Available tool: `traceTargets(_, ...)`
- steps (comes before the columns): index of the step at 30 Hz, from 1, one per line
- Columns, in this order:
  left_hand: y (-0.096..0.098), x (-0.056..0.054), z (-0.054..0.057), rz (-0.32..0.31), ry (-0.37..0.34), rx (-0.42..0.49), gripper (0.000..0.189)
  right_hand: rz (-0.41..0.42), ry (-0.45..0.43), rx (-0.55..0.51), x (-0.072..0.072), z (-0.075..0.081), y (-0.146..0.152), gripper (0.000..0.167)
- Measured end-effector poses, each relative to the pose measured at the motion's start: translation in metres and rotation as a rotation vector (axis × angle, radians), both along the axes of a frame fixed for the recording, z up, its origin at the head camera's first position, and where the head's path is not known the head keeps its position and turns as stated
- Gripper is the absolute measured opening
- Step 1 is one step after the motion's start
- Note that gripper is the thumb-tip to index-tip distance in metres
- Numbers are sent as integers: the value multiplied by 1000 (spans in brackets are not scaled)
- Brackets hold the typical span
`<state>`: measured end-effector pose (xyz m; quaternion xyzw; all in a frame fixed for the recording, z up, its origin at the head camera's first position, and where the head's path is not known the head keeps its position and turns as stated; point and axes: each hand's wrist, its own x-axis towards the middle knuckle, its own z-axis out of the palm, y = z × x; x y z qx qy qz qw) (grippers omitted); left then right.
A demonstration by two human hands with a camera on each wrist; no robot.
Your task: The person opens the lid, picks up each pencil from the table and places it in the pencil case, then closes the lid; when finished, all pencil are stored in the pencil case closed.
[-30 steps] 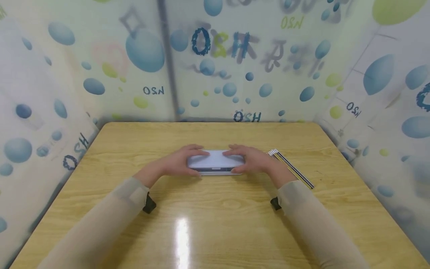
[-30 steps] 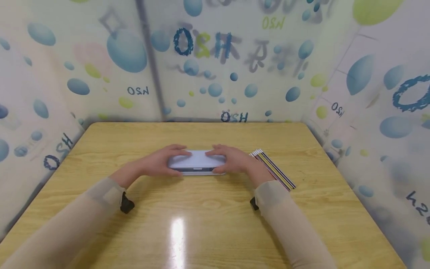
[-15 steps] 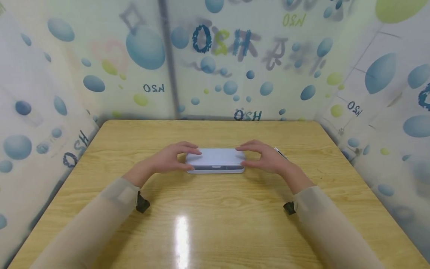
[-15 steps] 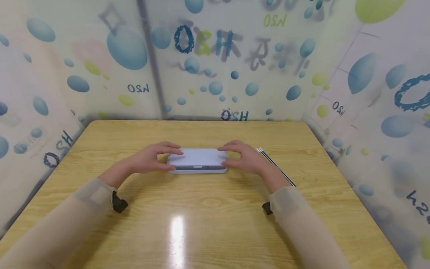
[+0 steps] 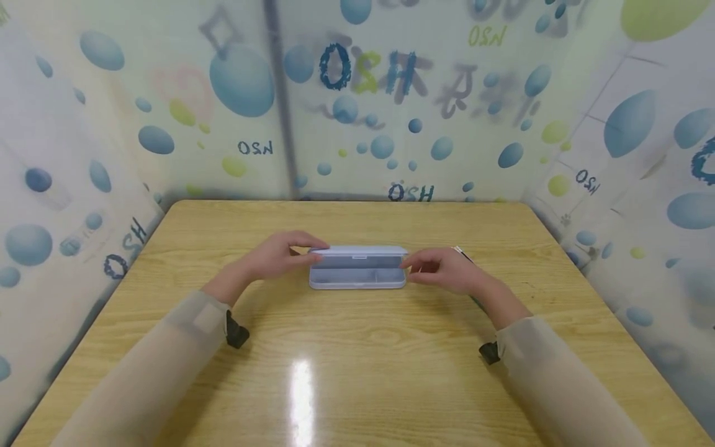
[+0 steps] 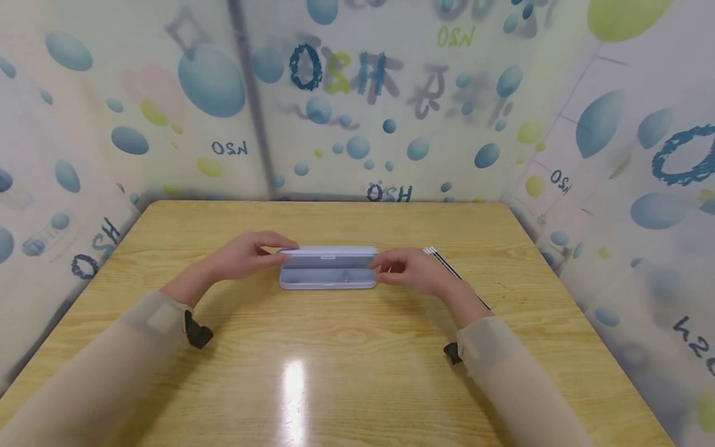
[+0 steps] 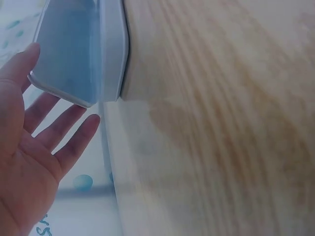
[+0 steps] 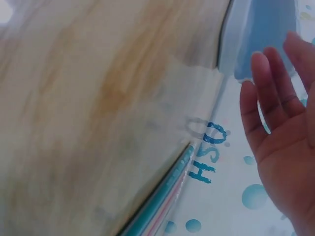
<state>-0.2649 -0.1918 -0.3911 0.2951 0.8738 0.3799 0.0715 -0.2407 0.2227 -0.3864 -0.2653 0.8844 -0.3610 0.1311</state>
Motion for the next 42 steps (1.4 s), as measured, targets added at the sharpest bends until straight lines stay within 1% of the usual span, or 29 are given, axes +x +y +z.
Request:
traceTargets(2,0,-2,1,23,0,-5,34,13,-4,39,-3,-3,-2,31)
traceTargets(6,1,-6,4,57,-2,-15,34,11,5,123,-9,-9,-9,34)
traceTargets(11,3,-12,4,75,4,-22,34,-7,20,204,-16,-14,-17,38)
traceTargets(15,4,-17,5,85,24,-38,35,-11,21,237,-18,-16,-20,40)
traceTargets(19,5,-22,7,112,16,-50,41,-15,8,263,-19,-14,-22,39)
traceTargets(21,6,-25,9,125,-2,-39,43,-23,-11,274,-19,-12,-23,38)
traceTargets(25,8,-30,10,150,-26,25,42,-37,-45,297,-20,-7,-25,38)
traceTargets(27,9,-33,9,180,-14,63,40,-44,-63,298,-21,-5,-26,38)
traceTargets(29,10,-36,8,208,19,106,37,-48,-76,295,-20,-3,-26,39)
traceTargets(31,10,-38,7,232,35,148,35,-48,-84,286,-21,-3,-26,39)
traceTargets(34,10,-40,6,253,27,198,28,-48,-98,273,-21,-3,-25,39)
traceTargets(36,10,-42,5,252,18,201,22,-52,-110,269,-22,-3,-25,39)
traceTargets(38,10,-43,3,253,20,185,20,-55,-124,267,-23,-4,-25,39)
traceTargets(41,9,-47,-1,248,21,153,24,-58,-136,265,-25,-6,-25,39)
traceTargets(42,8,-48,-3,245,11,148,26,-59,-139,261,-25,-6,-25,39)
